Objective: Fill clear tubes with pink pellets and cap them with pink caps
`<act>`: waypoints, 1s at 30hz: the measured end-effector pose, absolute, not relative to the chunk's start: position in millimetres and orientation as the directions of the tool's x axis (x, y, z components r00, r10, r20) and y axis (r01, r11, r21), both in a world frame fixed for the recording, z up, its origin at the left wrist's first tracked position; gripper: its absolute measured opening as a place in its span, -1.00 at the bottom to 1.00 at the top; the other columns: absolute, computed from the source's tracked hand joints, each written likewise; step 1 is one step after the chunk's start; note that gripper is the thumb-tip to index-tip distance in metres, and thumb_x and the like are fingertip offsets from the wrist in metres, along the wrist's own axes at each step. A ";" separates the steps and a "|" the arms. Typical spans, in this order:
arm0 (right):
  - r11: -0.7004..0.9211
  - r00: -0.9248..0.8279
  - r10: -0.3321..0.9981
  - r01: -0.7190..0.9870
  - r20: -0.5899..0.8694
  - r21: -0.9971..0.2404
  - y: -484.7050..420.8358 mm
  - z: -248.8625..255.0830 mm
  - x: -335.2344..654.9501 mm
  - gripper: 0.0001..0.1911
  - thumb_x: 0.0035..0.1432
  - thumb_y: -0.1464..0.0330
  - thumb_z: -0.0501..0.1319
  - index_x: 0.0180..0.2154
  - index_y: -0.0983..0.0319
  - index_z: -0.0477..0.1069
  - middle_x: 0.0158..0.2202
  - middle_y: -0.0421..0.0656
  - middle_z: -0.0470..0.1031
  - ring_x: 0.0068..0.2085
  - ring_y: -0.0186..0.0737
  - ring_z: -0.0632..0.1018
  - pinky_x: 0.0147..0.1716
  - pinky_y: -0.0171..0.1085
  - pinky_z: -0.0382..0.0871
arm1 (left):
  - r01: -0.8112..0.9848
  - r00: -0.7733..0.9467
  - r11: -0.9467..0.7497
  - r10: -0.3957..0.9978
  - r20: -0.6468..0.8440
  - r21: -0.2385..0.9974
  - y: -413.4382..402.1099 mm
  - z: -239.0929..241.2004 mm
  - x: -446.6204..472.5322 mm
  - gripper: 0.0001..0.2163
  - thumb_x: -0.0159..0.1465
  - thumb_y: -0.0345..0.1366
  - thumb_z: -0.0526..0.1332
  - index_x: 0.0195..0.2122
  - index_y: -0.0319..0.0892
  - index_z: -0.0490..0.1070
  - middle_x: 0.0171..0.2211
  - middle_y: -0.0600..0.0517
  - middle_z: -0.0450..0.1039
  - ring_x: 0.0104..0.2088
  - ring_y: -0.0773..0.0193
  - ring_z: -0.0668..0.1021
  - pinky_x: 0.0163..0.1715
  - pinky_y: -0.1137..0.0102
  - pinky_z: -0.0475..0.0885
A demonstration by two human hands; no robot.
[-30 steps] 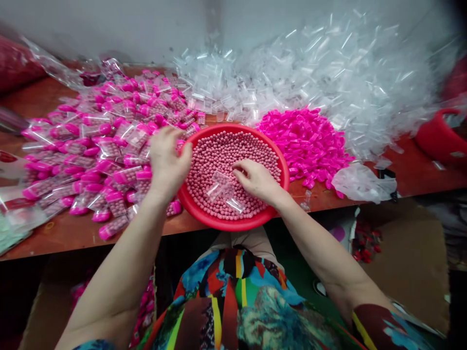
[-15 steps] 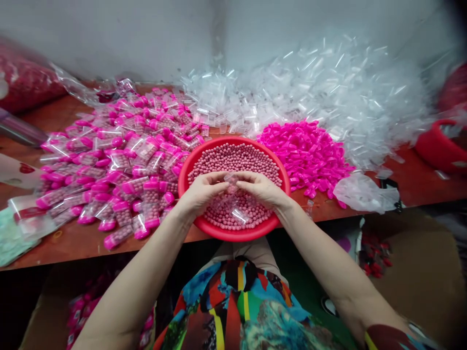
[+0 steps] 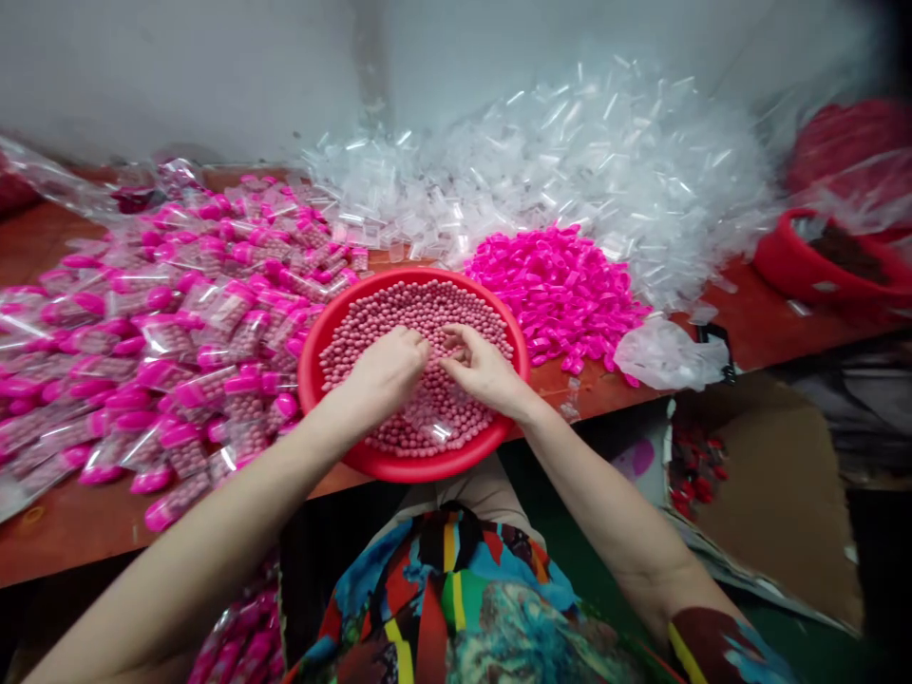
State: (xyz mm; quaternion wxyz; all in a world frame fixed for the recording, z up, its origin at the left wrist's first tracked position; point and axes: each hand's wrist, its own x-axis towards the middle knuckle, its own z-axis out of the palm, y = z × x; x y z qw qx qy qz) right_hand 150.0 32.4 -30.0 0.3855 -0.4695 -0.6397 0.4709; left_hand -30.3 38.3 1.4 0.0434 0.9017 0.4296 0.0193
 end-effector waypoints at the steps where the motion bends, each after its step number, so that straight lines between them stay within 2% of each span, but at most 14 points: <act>1: 0.200 -0.247 0.960 0.283 0.130 -0.938 28.5 -25.2 153.2 -0.62 0.13 0.40 0.22 0.02 0.22 0.39 -0.08 -0.09 0.51 -0.25 -0.28 0.54 -0.20 -0.22 0.49 | 0.771 0.637 -0.635 0.769 -0.046 0.053 47.6 -0.7 -30.0 -0.76 0.27 -0.51 0.04 -0.22 -0.37 0.51 -0.28 -0.22 0.51 -0.24 0.06 0.51 -0.15 0.24 0.39; 3: 0.319 -0.215 0.942 0.326 0.258 -0.890 20.6 -16.9 166.9 -0.75 0.20 0.38 0.19 -0.07 0.21 0.47 -0.07 -0.09 0.54 -0.14 -0.24 0.56 -0.09 -0.21 0.47 | 0.768 0.637 -0.640 0.754 -0.159 0.039 65.9 -7.2 -27.8 -0.77 0.28 -0.48 0.04 -0.26 -0.34 0.51 -0.33 -0.18 0.51 -0.30 0.10 0.52 -0.21 0.29 0.38; 5: 0.331 -0.107 0.944 0.331 0.313 -0.884 15.5 -16.6 192.0 -0.81 0.26 0.33 0.16 -0.13 0.19 0.51 -0.13 -0.13 0.58 -0.11 -0.23 0.57 -0.06 -0.22 0.47 | 0.774 0.626 -0.629 0.739 -0.250 0.078 80.7 -16.5 -22.3 -0.78 0.28 -0.43 0.07 -0.30 -0.29 0.52 -0.36 -0.14 0.50 -0.35 0.14 0.52 -0.27 0.33 0.36; 8: 0.223 0.175 0.930 0.431 0.323 -0.875 18.6 -37.8 244.4 -0.76 0.29 0.29 0.14 -0.09 0.17 0.51 -0.18 -0.14 0.60 -0.16 -0.22 0.59 -0.10 -0.20 0.48 | 0.792 0.608 -0.596 0.747 -0.268 0.134 92.2 -33.7 -8.2 -0.84 0.19 -0.39 0.15 -0.32 -0.27 0.53 -0.28 -0.15 0.49 -0.35 0.16 0.52 -0.31 0.35 0.34; 10: 0.094 0.275 0.907 0.606 0.319 -0.790 28.6 -59.8 276.2 -0.75 0.27 0.33 0.12 -0.11 0.21 0.53 -0.18 -0.09 0.60 -0.14 -0.16 0.58 -0.05 -0.14 0.45 | 0.805 0.593 -0.553 0.771 -0.233 0.218 94.4 -45.6 2.7 -0.87 0.09 -0.41 0.20 -0.35 -0.26 0.52 -0.23 -0.15 0.46 -0.34 0.17 0.50 -0.33 0.35 0.33; 13: -0.006 0.223 0.932 0.796 0.284 -0.605 51.1 -83.1 299.5 -0.70 0.28 0.40 0.06 -0.12 0.30 0.55 -0.15 0.01 0.57 -0.09 -0.10 0.55 0.01 -0.12 0.40 | 0.808 0.529 -0.427 0.828 -0.183 0.406 94.8 -59.3 16.3 -0.91 -0.04 -0.46 0.22 -0.47 -0.23 0.46 -0.31 -0.09 0.42 -0.33 0.16 0.48 -0.34 0.35 0.32; 16: -0.022 0.158 0.953 0.886 0.257 -0.463 71.9 -84.6 294.6 -0.67 0.30 0.40 0.05 -0.08 0.29 0.56 -0.10 0.07 0.51 -0.02 0.00 0.48 0.03 -0.07 0.32 | 0.808 0.461 -0.332 0.871 -0.171 0.487 93.8 -61.2 21.0 -0.96 -0.05 -0.40 0.25 -0.52 -0.20 0.42 -0.44 -0.01 0.39 -0.38 0.17 0.45 -0.40 0.37 0.30; 18: -0.003 0.045 0.985 0.970 0.169 -0.242 80.5 -79.2 285.0 -0.66 0.32 0.38 0.05 -0.03 0.21 0.54 -0.04 0.06 0.47 0.02 0.04 0.42 0.02 -0.06 0.28 | 0.791 0.426 -0.265 0.885 -0.187 0.552 90.7 -53.9 17.7 -0.89 0.02 -0.28 0.27 -0.48 -0.20 0.45 -0.51 0.05 0.37 -0.45 0.22 0.44 -0.47 0.39 0.27; 20: 0.043 -0.040 0.997 0.998 0.064 -0.047 85.3 -74.9 276.6 -0.65 0.34 0.38 0.03 0.01 0.15 0.52 0.01 0.05 0.43 0.05 0.06 0.38 0.00 -0.05 0.25 | 0.683 0.409 -0.156 0.891 -0.196 0.714 84.2 -41.3 9.8 -0.80 0.08 -0.18 0.29 -0.37 -0.22 0.51 -0.48 0.06 0.44 -0.43 0.24 0.46 -0.45 0.42 0.30; 21: 0.050 -0.050 0.998 0.999 0.041 -0.006 86.8 -74.0 273.8 -0.64 0.34 0.40 0.01 0.02 0.15 0.51 0.03 0.07 0.41 0.06 0.07 0.37 0.00 -0.04 0.24 | 0.593 0.405 -0.096 0.894 -0.193 0.799 79.5 -34.0 4.9 -0.76 0.09 -0.16 0.30 -0.31 -0.22 0.53 -0.42 0.05 0.49 -0.39 0.24 0.49 -0.40 0.42 0.34; 24: 0.029 -0.028 0.998 0.999 0.051 -0.024 91.0 -75.6 271.7 -0.63 0.33 0.46 -0.03 -0.03 0.25 0.51 0.04 0.16 0.40 0.08 0.11 0.35 0.01 0.00 0.21 | 0.304 0.388 0.089 0.898 -0.209 0.948 60.6 -14.6 -10.2 -0.68 0.07 -0.18 0.39 -0.18 -0.22 0.58 -0.22 0.00 0.58 -0.21 0.22 0.55 -0.17 0.40 0.40; 27: 0.031 -0.023 0.996 0.995 0.082 -0.097 94.8 -76.3 276.2 -0.73 0.27 0.47 0.06 -0.13 0.32 0.51 0.01 0.17 0.44 0.07 0.12 0.37 0.05 0.03 0.19 | 0.013 0.364 0.304 0.886 -0.288 0.953 37.6 -4.2 -20.8 -0.71 0.11 -0.22 0.39 -0.16 -0.23 0.59 -0.16 -0.06 0.60 -0.16 0.22 0.56 -0.07 0.37 0.41; 30: 0.020 0.007 0.990 0.981 0.142 -0.193 94.0 -67.3 279.8 -0.78 0.22 0.42 0.15 -0.13 0.37 0.47 -0.08 0.21 0.49 0.01 0.13 0.42 0.07 0.11 0.18 | -0.280 0.378 0.447 0.865 -0.330 0.850 15.5 -1.1 -25.0 -0.78 0.21 -0.26 0.30 -0.18 -0.28 0.58 -0.20 -0.12 0.60 -0.19 0.20 0.59 -0.11 0.32 0.47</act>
